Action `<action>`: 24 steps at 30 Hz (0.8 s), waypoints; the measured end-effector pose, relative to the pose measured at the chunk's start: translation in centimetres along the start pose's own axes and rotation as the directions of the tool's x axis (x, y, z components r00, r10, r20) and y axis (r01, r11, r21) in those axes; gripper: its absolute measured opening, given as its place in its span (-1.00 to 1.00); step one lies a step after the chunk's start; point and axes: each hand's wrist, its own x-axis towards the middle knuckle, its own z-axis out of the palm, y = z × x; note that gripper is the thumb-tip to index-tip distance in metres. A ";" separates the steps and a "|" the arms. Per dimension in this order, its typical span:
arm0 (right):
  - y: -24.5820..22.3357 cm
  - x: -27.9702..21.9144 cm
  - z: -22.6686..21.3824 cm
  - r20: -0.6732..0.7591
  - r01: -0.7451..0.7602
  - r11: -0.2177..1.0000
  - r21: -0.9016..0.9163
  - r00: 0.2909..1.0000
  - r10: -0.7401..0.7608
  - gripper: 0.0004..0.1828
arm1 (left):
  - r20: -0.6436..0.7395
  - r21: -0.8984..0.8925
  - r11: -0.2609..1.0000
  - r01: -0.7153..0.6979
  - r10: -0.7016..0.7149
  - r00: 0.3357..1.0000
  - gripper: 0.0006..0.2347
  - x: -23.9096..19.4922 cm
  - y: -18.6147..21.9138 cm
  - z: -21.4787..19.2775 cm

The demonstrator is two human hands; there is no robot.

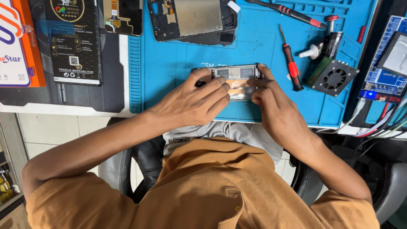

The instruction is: The person handles a disassembled smartphone, rotating it to inspect the back and sides, then places it on the workbench. The person picks up a separate battery and sets it aside, then returns to the phone chassis and continues handling it.

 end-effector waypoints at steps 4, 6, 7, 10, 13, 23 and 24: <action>0.5 -0.1 -0.4 -0.067 0.021 0.989 0.149 0.998 -0.011 -0.65 | -0.004 -0.001 1.000 0.024 -0.024 1.000 -0.93 -0.2 0.8 -0.6; 0.6 -0.2 -0.4 -0.071 -0.032 0.983 0.183 0.996 0.045 -0.54 | 0.001 -0.031 0.999 0.042 -0.042 0.999 -0.94 -0.2 1.1 -0.6; 0.6 -0.2 -0.4 -0.070 -0.020 0.987 0.161 0.997 0.032 -0.56 | 0.006 -0.032 0.998 0.046 -0.046 0.999 -0.94 -0.2 1.2 -0.6; 0.7 -0.1 -0.4 -0.066 0.027 0.997 0.079 0.998 -0.021 -0.63 | 0.017 -0.037 0.997 0.064 -0.063 0.998 -0.93 -0.3 1.3 -0.5; 0.8 -0.1 -0.3 -0.055 0.069 0.998 0.009 0.996 -0.069 -0.73 | 0.019 -0.085 0.991 0.099 -0.098 0.995 -0.93 -0.4 1.4 -0.3; 0.9 -0.2 -0.9 0.027 0.090 0.996 -0.025 0.996 -0.089 -0.78 | -0.001 -0.246 0.956 0.159 -0.164 0.986 -0.94 -0.5 1.6 0.0; 0.8 -0.1 -0.9 0.040 0.094 0.995 -0.040 0.995 -0.092 -0.77 | 0.001 -0.246 0.956 0.161 -0.166 0.986 -0.94 -0.5 1.6 0.0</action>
